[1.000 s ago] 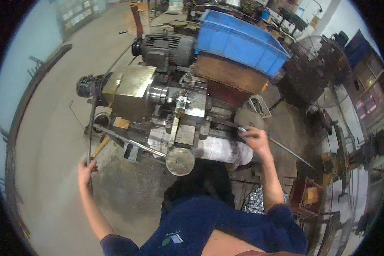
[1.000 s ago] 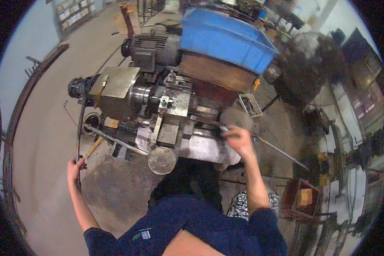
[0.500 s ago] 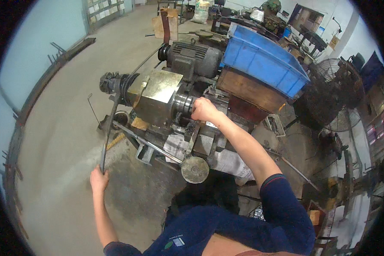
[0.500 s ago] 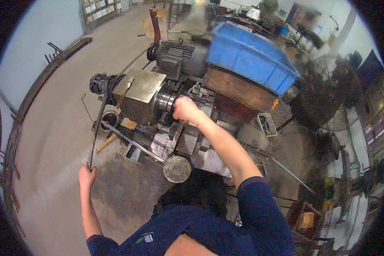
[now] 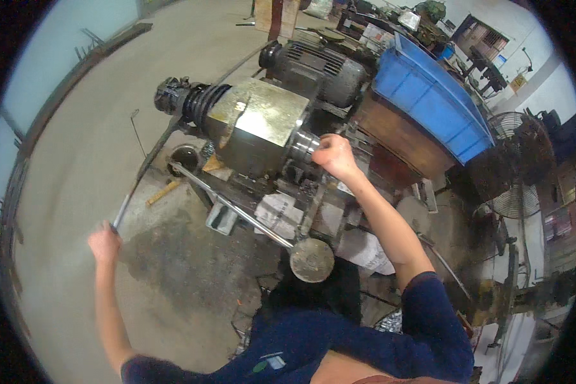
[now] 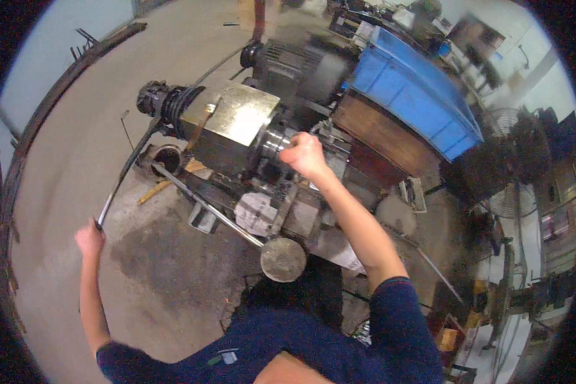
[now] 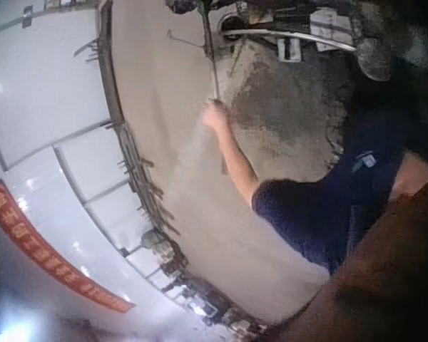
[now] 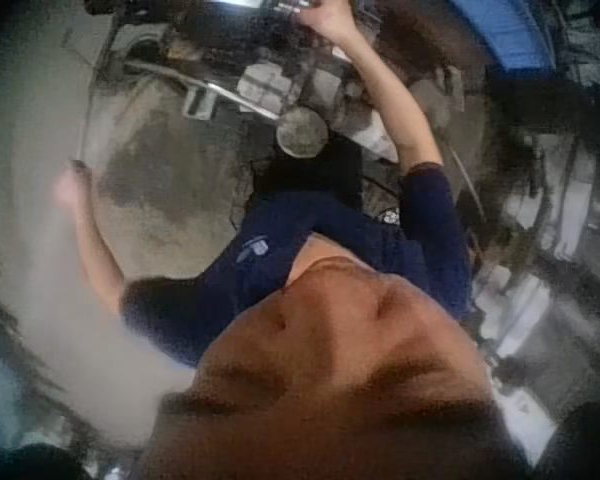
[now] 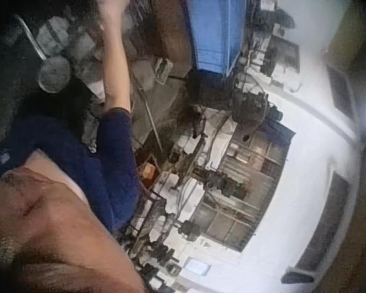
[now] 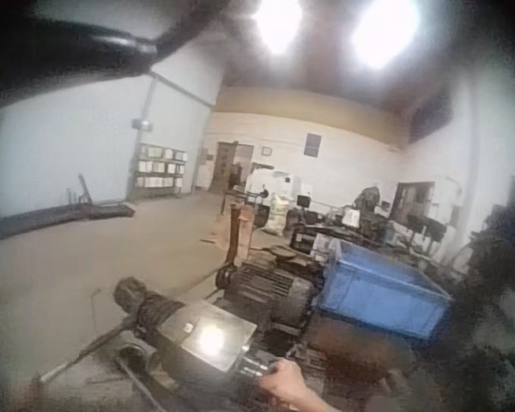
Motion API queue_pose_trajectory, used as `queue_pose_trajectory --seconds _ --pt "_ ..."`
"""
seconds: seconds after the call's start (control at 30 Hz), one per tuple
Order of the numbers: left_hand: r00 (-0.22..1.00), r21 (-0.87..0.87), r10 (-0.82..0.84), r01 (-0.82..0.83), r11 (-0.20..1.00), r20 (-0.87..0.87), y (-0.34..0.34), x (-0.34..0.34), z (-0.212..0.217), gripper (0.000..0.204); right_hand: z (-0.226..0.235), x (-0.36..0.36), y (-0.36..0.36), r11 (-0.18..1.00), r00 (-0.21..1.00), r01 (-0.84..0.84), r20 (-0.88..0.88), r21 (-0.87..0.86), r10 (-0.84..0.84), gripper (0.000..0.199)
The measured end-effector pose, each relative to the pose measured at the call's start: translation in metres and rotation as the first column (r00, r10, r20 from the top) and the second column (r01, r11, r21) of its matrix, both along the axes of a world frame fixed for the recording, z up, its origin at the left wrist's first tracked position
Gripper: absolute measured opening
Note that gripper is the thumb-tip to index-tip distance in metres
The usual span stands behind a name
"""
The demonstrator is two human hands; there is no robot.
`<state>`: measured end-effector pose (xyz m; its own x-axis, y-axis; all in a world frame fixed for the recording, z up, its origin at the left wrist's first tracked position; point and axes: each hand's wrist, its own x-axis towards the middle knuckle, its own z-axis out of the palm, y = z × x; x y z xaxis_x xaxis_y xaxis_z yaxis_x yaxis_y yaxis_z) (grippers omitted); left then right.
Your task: The person repeatedly loads small metal parts into a rotating machine using a long metal rod, then removes them and places them into a perforated metal basket. The cycle continues throughout the clip.
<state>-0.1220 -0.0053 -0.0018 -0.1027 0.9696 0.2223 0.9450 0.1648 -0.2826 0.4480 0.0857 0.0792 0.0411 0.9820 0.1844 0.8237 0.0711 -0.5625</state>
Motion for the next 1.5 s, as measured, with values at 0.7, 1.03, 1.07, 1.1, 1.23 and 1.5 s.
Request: queue_pose_trajectory --seconds 0.7,1.03,1.07,1.1,1.23,1.5 --pt "0.644 -0.293 -0.048 0.412 0.863 0.764 0.051 0.210 -0.193 0.059 -0.009 0.179 -0.239 0.917 0.930 0.366 -0.047 0.155 -0.364 0.018" --pt "0.905 -0.327 -0.313 0.400 0.856 0.289 0.088 0.209 -0.127 0.029 -0.059 0.327 -0.373 0.613 0.572 0.790 0.391 -0.024 -0.721 0.038" --pt "0.870 -0.269 -0.303 0.422 0.866 0.389 0.085 0.209 -0.123 0.032 -0.079 0.356 -0.395 0.628 0.541 0.778 0.479 0.029 -0.692 0.040" --pt "0.852 -0.277 -0.226 0.387 0.879 0.473 0.082 0.201 -0.119 0.033 -0.086 0.367 -0.402 0.597 0.488 0.803 0.577 -0.001 -0.655 0.042" --pt "0.498 -0.076 -0.113 0.343 0.936 0.860 0.085 0.171 -0.106 0.030 -0.111 0.397 -0.428 0.422 0.344 0.905 0.688 -0.061 -0.638 0.038" --pt "-0.056 -0.126 0.131 0.085 0.988 0.990 0.085 0.210 -0.035 0.046 -0.133 0.335 -0.461 0.482 0.356 0.875 0.617 0.043 -0.702 0.021"
